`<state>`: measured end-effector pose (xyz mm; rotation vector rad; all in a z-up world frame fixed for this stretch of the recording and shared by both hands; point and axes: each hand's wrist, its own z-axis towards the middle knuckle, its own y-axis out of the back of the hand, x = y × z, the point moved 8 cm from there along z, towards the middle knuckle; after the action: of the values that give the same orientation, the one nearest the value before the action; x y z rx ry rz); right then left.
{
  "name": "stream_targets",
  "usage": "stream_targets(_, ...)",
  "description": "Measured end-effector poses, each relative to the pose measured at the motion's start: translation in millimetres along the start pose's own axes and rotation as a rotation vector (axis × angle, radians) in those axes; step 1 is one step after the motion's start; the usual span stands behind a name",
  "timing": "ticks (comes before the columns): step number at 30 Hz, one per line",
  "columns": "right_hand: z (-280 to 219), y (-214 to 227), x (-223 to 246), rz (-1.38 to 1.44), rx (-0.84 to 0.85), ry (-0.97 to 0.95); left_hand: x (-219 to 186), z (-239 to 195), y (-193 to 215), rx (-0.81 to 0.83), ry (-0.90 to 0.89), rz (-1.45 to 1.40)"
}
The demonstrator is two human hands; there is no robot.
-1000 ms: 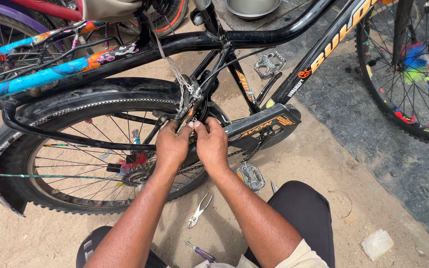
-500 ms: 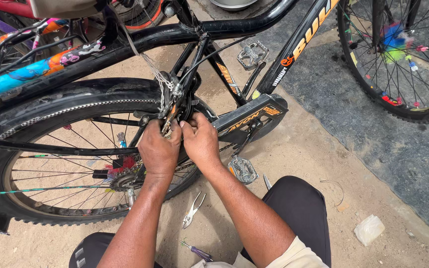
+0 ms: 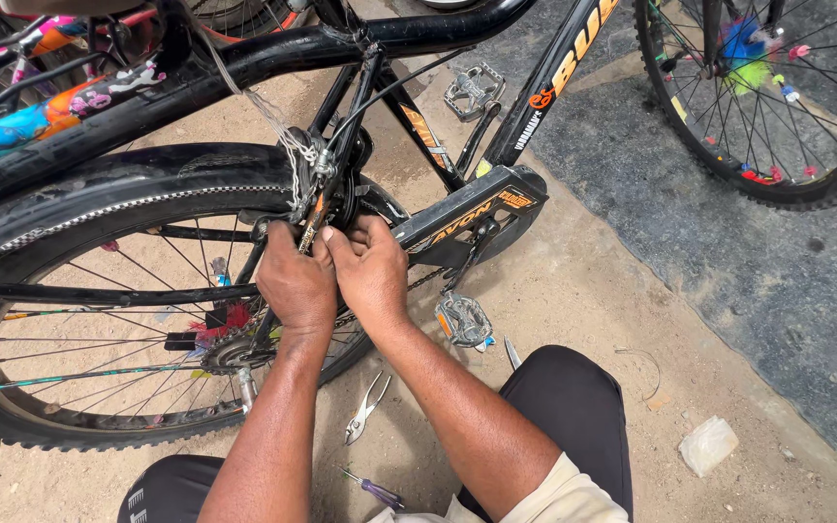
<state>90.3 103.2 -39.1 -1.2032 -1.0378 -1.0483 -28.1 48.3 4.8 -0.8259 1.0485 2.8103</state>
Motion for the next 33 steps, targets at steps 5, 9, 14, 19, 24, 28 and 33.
stream_targets(5, -5.4, 0.1, 10.0, -0.225, -0.099, -0.012, 2.6, -0.5, -0.2, -0.012, -0.043, -0.007)
stream_targets(9, -5.4, -1.8, 14.9, -0.248, -0.129, 0.018, 5.7, -2.9, -3.6, -0.007, -0.039, 0.011)
stream_targets(14, -7.4, -4.9, 9.7, -0.221, -0.134, -0.047, 1.7, 0.8, 1.1, 0.015, -0.067, -0.047)
stream_targets(19, -4.3, -4.3, 7.0, -0.214, -0.115, 0.025, 5.9, 0.8, -4.3, 0.074, -0.007, -0.062)
stream_targets(24, -1.9, -6.0, 12.0, -0.192, -0.101, 0.023, 1.2, 1.9, 2.8, 0.049, -0.027, -0.064)
stream_targets(28, -1.9, -6.4, 12.6, -0.257, -0.042, 0.044, 0.2, 2.5, 1.6, 0.058, -0.051, -0.068)
stream_targets(33, 0.7, -6.0, 14.2, -0.207, 0.0, 0.093, 0.6, -3.0, -2.8, 0.062, -0.083, 0.008)
